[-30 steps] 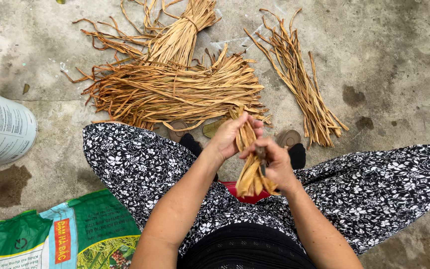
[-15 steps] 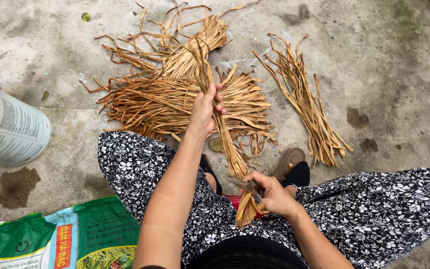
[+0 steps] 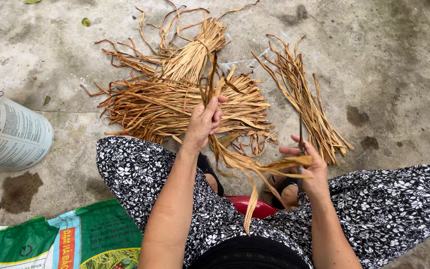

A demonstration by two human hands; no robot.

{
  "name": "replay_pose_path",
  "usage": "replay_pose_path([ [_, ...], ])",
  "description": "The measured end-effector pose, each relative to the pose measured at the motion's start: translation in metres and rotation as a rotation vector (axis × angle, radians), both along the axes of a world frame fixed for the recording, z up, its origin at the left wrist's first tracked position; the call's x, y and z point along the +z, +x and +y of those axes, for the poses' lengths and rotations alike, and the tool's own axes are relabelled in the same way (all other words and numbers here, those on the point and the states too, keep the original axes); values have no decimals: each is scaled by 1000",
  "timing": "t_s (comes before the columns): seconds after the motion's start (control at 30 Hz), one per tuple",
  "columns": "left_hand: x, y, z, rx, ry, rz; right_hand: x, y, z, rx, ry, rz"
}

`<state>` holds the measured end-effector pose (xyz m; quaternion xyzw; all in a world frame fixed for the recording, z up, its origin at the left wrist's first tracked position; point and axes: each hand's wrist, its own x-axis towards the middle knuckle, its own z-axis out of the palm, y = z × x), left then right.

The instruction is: The person sits on a low red stool on a concrete surface and trims dried palm leaf strips with scissors. They hold a bundle of dried leaves in one hand, cut off sections with the scissors, and place the trimmed pieces onto piles on the ground beside them.

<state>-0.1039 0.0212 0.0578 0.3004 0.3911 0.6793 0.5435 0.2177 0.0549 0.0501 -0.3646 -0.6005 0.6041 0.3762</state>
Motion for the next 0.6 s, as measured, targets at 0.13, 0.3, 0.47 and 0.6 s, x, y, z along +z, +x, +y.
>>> replay_pose_path([
  [0.13,5,17,-4,-77,-42,107,4,-9,-12,-54,72,-240],
  [0.3,10,39,-9,-204,-126,292,14,-24,-19,-30,235,-474],
  [0.47,8,52,-16,-273,-134,472,17,-27,-18,9,315,-357],
  [0.6,2,57,-17,-261,-94,719,12,-26,-20,15,284,-390],
])
